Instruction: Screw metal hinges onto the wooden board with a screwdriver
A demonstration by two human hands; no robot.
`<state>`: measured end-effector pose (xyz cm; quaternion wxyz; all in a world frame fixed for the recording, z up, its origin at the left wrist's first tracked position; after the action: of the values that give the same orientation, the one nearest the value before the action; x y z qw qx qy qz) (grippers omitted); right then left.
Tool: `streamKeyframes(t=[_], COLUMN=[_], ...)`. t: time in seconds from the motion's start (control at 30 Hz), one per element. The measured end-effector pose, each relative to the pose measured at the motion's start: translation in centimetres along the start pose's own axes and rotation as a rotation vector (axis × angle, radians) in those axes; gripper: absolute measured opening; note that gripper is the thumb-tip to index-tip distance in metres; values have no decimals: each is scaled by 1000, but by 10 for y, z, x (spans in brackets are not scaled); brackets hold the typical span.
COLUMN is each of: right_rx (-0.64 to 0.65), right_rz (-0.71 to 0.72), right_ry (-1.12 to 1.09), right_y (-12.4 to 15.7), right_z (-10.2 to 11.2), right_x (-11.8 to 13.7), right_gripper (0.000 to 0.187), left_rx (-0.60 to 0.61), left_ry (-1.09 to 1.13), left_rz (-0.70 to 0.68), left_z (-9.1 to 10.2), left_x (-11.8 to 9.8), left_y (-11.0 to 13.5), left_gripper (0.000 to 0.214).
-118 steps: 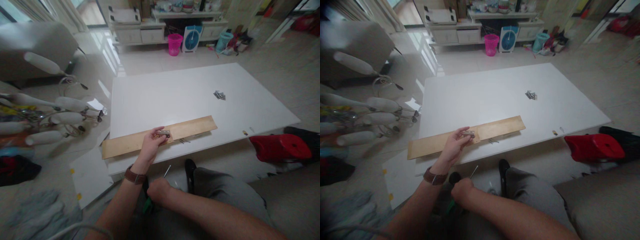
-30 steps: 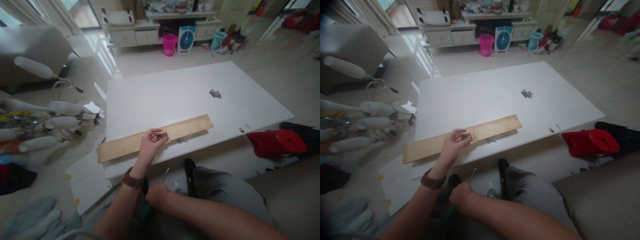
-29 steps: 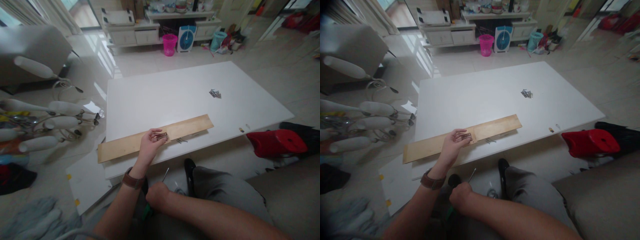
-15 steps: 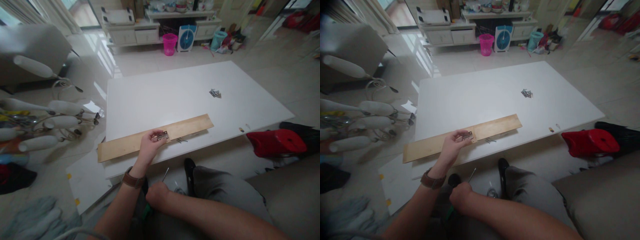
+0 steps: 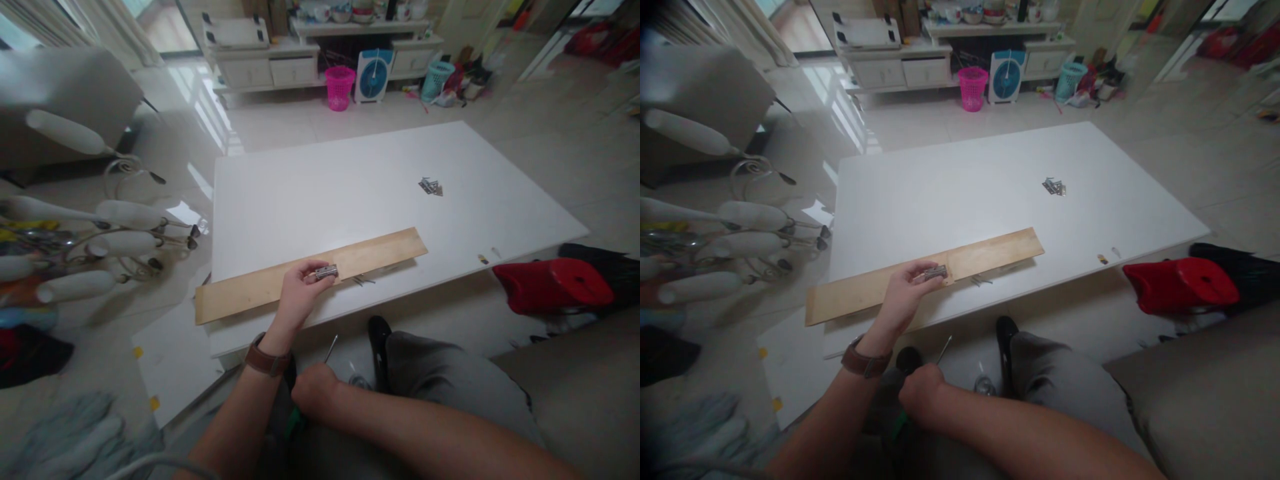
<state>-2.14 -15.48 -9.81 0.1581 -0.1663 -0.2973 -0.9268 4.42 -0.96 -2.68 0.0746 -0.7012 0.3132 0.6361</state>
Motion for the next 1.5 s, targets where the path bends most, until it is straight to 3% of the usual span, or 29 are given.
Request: streamKeyframes(t=[0.2,0.77,1.07,1.5], right_rx=[172,280,272,242], right_rz=[-9,-27,-18,-13], right_ry=[-47,-77,-70,-60], right_y=[3,7,8,6], right_z=[0,12,12,8], right_x=[1,4,3,3], right_gripper=[23,27,27,25], left_rx=[-2,-18,-20,-48], left_ry=[-8,-17,-33,32], left_rz=[0,-4,-18,3], left_z=[0,0,1,2], left_x=[-1,0,1,2], left_y=[0,0,0,1], left_gripper=[39,40,33,46])
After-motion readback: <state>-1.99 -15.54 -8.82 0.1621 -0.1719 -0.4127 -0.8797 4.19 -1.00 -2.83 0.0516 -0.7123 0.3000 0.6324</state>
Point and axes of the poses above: each hand's wrist, its own y-axis away from the middle knuckle, its own z-axis out of the back of the hand, x = y × z, the point moved 4 cm from there along -y, towards the middle knuckle, and after that the axes turned 2 degrees about -y, right-handed, at the moved point
